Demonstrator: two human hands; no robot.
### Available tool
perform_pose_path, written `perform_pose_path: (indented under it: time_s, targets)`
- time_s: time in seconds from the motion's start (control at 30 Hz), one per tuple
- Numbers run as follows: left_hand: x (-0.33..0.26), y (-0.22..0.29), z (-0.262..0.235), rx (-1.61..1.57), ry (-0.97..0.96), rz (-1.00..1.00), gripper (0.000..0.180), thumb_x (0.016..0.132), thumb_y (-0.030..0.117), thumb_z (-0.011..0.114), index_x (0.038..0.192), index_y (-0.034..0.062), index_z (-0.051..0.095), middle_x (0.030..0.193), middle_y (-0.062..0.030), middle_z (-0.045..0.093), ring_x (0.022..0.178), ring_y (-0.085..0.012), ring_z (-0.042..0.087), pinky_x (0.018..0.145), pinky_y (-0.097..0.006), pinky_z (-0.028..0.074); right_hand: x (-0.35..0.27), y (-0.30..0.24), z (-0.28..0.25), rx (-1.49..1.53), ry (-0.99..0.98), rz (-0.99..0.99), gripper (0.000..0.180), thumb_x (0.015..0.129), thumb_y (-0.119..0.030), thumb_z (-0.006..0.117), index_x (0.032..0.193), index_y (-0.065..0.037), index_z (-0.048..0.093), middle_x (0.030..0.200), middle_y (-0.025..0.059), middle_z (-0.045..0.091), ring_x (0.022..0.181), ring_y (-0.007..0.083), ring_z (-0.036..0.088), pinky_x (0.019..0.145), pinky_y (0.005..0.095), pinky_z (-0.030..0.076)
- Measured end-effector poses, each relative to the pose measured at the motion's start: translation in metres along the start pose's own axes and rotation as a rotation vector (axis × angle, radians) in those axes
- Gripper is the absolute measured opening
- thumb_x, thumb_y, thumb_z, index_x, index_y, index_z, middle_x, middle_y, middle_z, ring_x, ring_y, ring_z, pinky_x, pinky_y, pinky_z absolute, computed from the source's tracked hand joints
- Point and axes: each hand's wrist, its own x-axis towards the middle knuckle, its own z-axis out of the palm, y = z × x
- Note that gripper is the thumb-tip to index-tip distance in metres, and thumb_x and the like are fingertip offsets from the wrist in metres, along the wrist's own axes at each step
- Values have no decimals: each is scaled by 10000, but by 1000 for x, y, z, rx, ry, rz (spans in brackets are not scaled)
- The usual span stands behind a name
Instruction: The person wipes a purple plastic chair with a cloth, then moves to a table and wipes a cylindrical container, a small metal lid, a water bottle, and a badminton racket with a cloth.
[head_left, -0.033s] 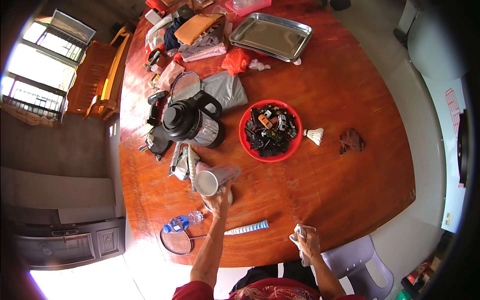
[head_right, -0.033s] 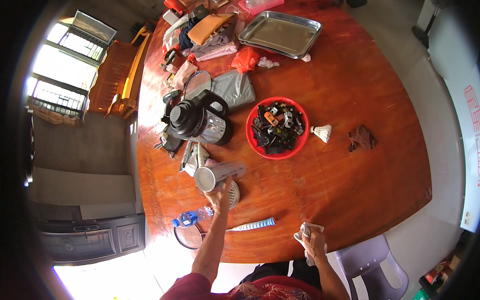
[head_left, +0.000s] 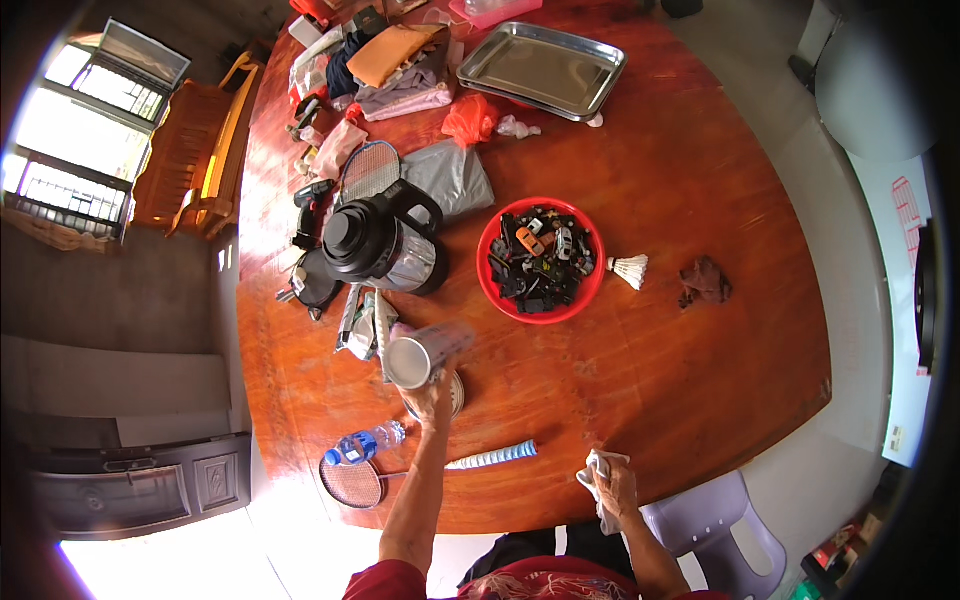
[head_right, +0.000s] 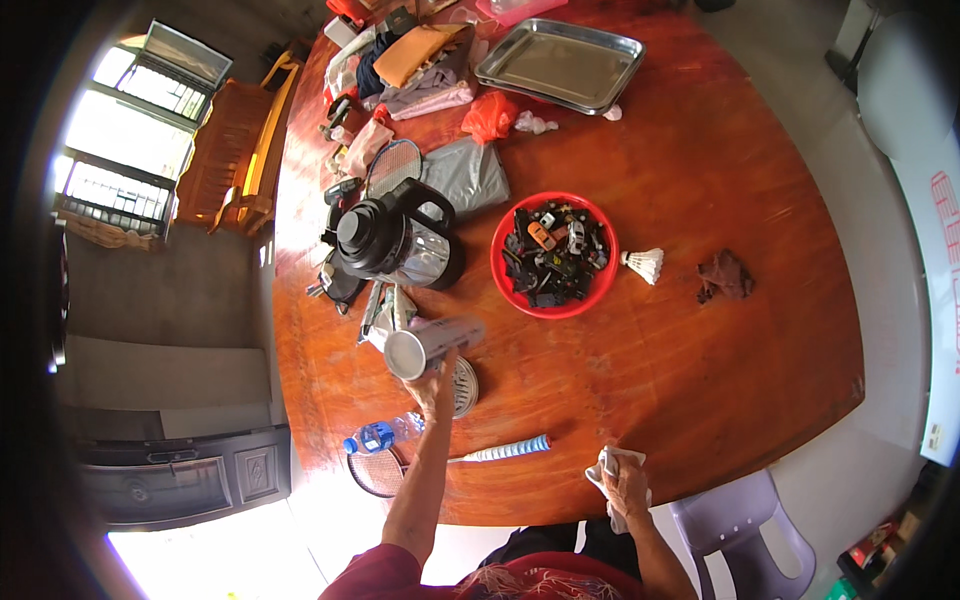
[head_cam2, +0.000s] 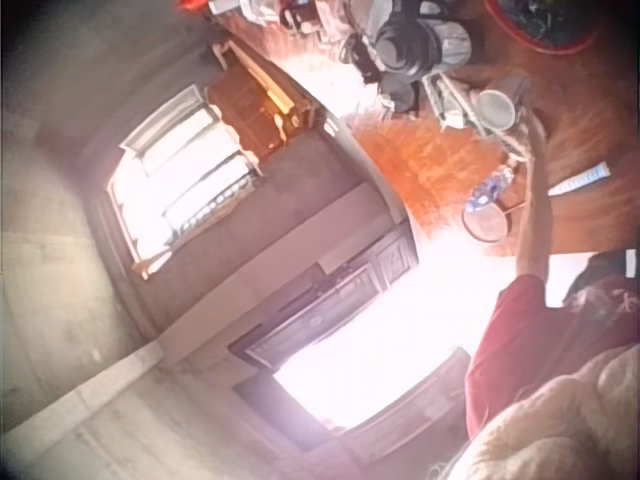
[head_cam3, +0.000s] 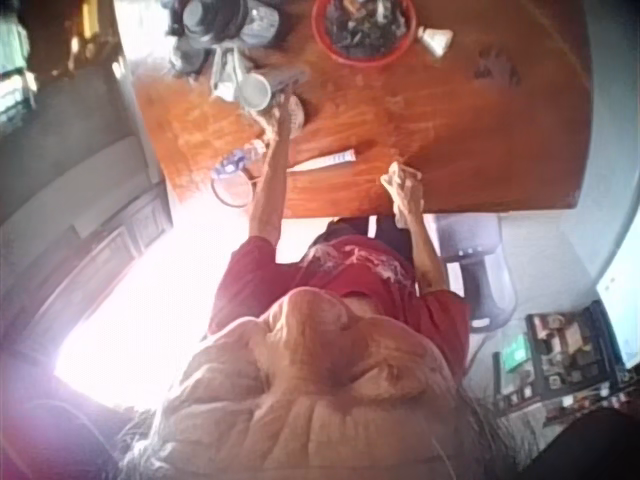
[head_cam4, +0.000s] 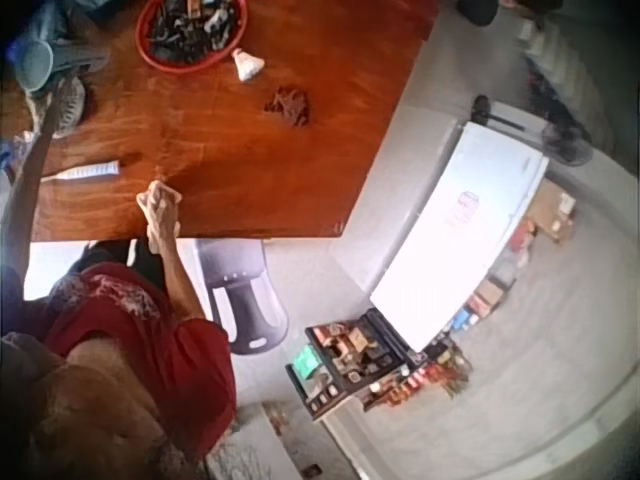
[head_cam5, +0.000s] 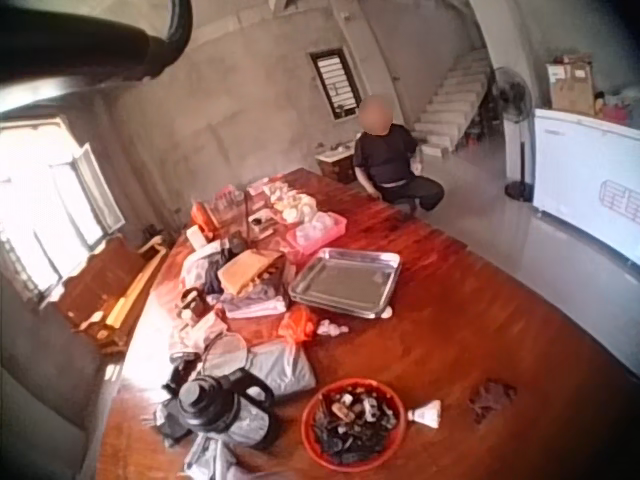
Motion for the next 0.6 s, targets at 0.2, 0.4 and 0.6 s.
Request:
perform_pose_path:
  time_s: [0.2, 0.4, 0.6]
  targets:
    - [30, -23, 14, -192, 85, -57, 668, 647, 133, 800, 1192, -11, 441, 1100, -108, 542, 994, -177, 526, 857, -305, 440, 2, 8, 7, -24, -35, 7, 262, 819, -231, 617, 989, -33, 626, 872, 181, 629, 801, 345, 617, 679, 388, 508]
    - [34, -40, 24, -265, 90, -106, 558, 649, 76, 791, 1115, -5, 495, 1034, -84, 568, 942, -147, 537, 810, -280, 454, 14, 2, -4, 99, -18, 23, 261, 840, -216, 586, 1047, -64, 633, 883, 168, 634, 818, 308, 615, 708, 368, 506]
    - [32, -48, 41, -164, 57, 20, 585, 650, 58, 788, 1136, 24, 463, 1060, -73, 549, 943, -154, 535, 830, -271, 444, 17, -4, -7, 54, -33, -7, 274, 838, -199, 586, 1070, -59, 626, 888, 174, 618, 810, 303, 613, 702, 361, 503]
